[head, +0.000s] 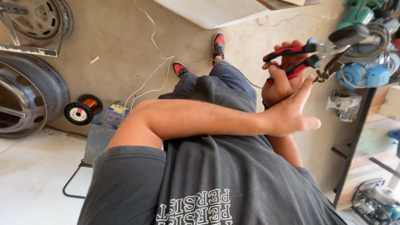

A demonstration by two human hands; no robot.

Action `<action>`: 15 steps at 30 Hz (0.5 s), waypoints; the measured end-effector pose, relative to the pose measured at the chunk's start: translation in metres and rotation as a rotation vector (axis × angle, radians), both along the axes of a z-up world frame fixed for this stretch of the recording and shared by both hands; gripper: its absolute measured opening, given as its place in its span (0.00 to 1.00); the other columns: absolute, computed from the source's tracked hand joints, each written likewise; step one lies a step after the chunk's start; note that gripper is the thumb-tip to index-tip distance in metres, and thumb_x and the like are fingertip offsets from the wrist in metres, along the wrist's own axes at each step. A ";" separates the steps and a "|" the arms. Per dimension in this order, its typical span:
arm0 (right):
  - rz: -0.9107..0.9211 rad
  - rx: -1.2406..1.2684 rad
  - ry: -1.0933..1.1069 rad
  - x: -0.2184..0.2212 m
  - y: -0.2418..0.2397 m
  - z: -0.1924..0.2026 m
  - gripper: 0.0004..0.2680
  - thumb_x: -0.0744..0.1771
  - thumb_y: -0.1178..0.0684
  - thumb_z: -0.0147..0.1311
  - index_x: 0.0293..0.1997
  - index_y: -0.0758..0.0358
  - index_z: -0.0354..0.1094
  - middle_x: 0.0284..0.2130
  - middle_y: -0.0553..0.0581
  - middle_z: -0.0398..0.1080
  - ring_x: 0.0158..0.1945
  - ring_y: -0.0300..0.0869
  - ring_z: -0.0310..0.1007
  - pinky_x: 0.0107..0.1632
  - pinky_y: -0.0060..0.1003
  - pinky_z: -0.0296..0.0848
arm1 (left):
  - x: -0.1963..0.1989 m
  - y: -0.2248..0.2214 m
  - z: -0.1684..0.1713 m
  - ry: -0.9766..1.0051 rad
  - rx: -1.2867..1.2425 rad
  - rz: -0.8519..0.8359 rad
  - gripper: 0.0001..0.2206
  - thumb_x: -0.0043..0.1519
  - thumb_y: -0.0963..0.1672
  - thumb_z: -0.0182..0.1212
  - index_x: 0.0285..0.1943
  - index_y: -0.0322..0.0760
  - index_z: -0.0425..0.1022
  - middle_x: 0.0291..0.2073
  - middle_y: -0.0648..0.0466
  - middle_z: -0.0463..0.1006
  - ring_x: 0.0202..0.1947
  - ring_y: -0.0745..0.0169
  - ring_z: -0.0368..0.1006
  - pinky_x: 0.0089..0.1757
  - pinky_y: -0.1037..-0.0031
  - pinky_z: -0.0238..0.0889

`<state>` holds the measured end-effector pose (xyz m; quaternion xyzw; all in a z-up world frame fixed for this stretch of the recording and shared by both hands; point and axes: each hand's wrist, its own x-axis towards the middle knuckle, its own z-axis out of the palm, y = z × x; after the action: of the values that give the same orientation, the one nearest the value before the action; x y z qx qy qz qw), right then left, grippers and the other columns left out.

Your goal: Finalizing the wiring of an electric motor stator by stripping insulation with a lighter and twisting wires with pliers.

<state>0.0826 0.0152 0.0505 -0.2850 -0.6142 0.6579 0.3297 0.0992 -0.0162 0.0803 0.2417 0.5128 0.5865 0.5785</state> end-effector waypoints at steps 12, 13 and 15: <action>0.077 0.009 0.394 0.005 0.132 -0.024 0.28 0.61 0.73 0.48 0.71 0.64 0.50 0.59 0.68 0.64 0.61 0.60 0.71 0.37 0.44 0.80 | -0.161 -0.039 0.047 0.389 0.312 -0.229 0.17 0.67 0.47 0.55 0.61 0.37 0.75 0.54 0.40 0.80 0.57 0.41 0.76 0.57 0.54 0.68; 0.083 0.032 0.393 0.007 0.142 -0.022 0.29 0.61 0.72 0.49 0.71 0.63 0.49 0.58 0.67 0.63 0.61 0.59 0.71 0.38 0.44 0.81 | -0.181 -0.043 0.048 0.587 0.233 -0.032 0.17 0.66 0.46 0.57 0.58 0.27 0.76 0.50 0.32 0.80 0.56 0.32 0.74 0.55 0.50 0.66; 0.061 -0.006 0.379 0.004 0.151 -0.010 0.27 0.62 0.68 0.48 0.71 0.60 0.52 0.57 0.64 0.64 0.60 0.54 0.70 0.38 0.42 0.78 | -0.210 -0.061 0.027 0.842 0.035 0.121 0.17 0.68 0.45 0.57 0.62 0.29 0.75 0.55 0.37 0.78 0.57 0.38 0.73 0.56 0.54 0.65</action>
<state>0.0863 0.1660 0.0406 -0.1383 -0.5474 0.7115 0.4184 -0.1107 -0.0771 0.1072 0.4396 0.7074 0.4781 0.2788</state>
